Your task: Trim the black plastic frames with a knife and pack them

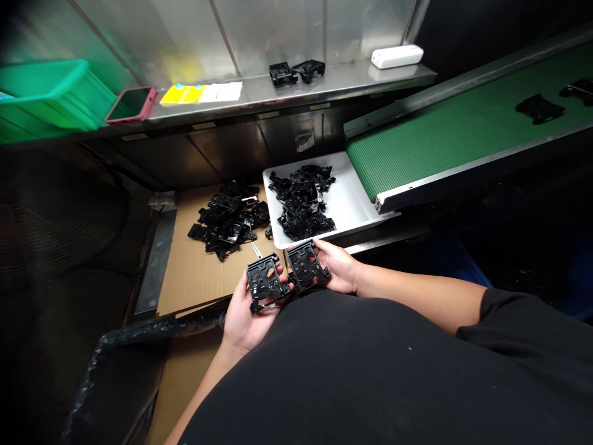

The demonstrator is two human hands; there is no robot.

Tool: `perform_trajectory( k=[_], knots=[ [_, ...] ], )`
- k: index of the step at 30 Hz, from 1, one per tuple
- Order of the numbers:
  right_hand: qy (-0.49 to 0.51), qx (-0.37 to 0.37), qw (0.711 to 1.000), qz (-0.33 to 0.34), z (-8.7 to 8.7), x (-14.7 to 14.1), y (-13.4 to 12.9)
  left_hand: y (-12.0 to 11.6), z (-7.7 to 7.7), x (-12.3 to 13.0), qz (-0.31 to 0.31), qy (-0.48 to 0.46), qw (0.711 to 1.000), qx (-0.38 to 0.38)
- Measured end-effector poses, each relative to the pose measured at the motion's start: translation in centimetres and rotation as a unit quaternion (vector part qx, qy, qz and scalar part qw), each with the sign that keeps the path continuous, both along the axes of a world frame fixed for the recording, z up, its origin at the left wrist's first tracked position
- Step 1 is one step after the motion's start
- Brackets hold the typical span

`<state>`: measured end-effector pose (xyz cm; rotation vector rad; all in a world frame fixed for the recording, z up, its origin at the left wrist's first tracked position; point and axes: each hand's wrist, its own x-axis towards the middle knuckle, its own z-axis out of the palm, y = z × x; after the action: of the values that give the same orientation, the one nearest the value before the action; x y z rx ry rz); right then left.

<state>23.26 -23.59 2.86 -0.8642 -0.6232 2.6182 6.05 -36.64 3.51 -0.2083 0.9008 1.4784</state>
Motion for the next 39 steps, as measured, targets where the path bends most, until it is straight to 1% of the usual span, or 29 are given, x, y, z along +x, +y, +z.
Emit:
perform_trajectory(
  k=[5,17,32,39],
  knots=[
    [-0.006,-0.053,0.999,0.007,0.09,-0.01,0.05,0.04,-0.21,-0.07,0.001,-0.001,1.0,0.001],
    [-0.02,-0.097,0.995,-0.008,0.37,-0.38,0.14,0.32,-0.22,-0.15,0.004,0.001,1.0,-0.007],
    [-0.007,-0.098,0.995,-0.012,0.18,-0.23,0.2,0.48,-0.09,-0.03,-0.001,0.002,1.0,-0.008],
    [0.011,-0.074,0.997,-0.002,-0.32,0.08,0.07,0.42,-0.15,-0.02,-0.002,-0.004,1.0,0.001]
  ],
)
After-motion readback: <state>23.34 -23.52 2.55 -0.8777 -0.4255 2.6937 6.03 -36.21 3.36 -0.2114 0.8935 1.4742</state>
